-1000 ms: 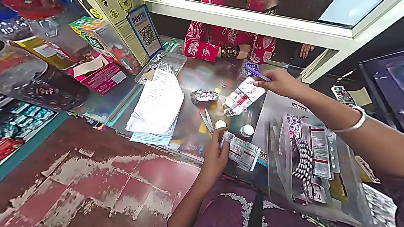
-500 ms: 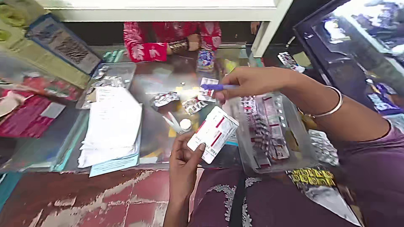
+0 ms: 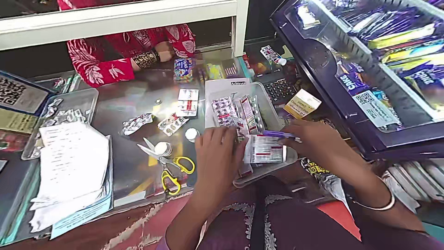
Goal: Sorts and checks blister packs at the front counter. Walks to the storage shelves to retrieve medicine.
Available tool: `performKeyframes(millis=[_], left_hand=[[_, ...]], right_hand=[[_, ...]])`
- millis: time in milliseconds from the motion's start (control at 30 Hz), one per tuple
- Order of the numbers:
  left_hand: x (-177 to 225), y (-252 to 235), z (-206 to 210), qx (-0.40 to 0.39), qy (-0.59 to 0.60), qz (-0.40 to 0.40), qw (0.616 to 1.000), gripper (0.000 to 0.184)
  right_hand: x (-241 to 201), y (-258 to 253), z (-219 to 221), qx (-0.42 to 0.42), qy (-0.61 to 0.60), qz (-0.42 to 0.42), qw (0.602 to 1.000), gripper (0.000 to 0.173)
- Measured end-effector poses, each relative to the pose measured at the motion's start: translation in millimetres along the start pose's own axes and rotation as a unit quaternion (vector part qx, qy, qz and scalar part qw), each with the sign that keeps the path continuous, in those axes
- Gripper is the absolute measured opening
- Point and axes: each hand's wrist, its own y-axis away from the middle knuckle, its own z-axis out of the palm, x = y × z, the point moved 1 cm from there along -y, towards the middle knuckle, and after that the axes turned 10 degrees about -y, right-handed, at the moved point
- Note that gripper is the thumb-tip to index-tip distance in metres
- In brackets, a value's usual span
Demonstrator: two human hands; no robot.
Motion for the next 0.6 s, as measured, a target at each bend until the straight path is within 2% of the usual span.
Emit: performKeyframes(millis=[67,100,167,233,300,333,467,600], left_hand=[[4.1,-6.6,1.6,-0.035,-0.044,-0.009,0.998,0.052],[5.9,-9.8,2.0,-0.038,-0.039,-0.011,0.998,0.053],[7.0,-11.8,-0.4,-0.054,0.013,-0.021,0.998,0.052],[4.6,-10.0,-2.1,-0.079,0.059,-0.039,0.994,0.058],[-1.0,-8.5,-2.7,-0.083,0.092,-0.06,0.99,0.062],[-4.7,-8.5,-4.6,-0.075,0.098,-0.073,0.99,0.061],[-9.2,-8.5,-11.9,-0.019,0.082,-0.131,0.988,0.053],[2.3,-1.6,2.8,-0.034,0.087,-0.119,0.989,0.042]], right_hand=[[-6.3,2.5,10.8,0.009,0.019,0.009,1.0,0.026],[-7.4,3.3,13.5,0.007,0.024,0.005,1.0,0.028],[-1.5,7.3,11.6,0.02,0.002,-0.024,1.0,0.03],[17.2,16.5,0.7,0.069,-0.045,-0.045,0.996,0.032],[41.7,26.7,-13.0,0.098,-0.041,-0.022,0.994,0.041],[53.5,30.7,-16.9,0.079,-0.035,0.004,0.996,0.049],[79.0,33.2,-5.5,-0.079,-0.003,0.097,0.992,0.088],[80.8,25.2,0.7,-0.089,0.026,0.123,0.988,0.1]])
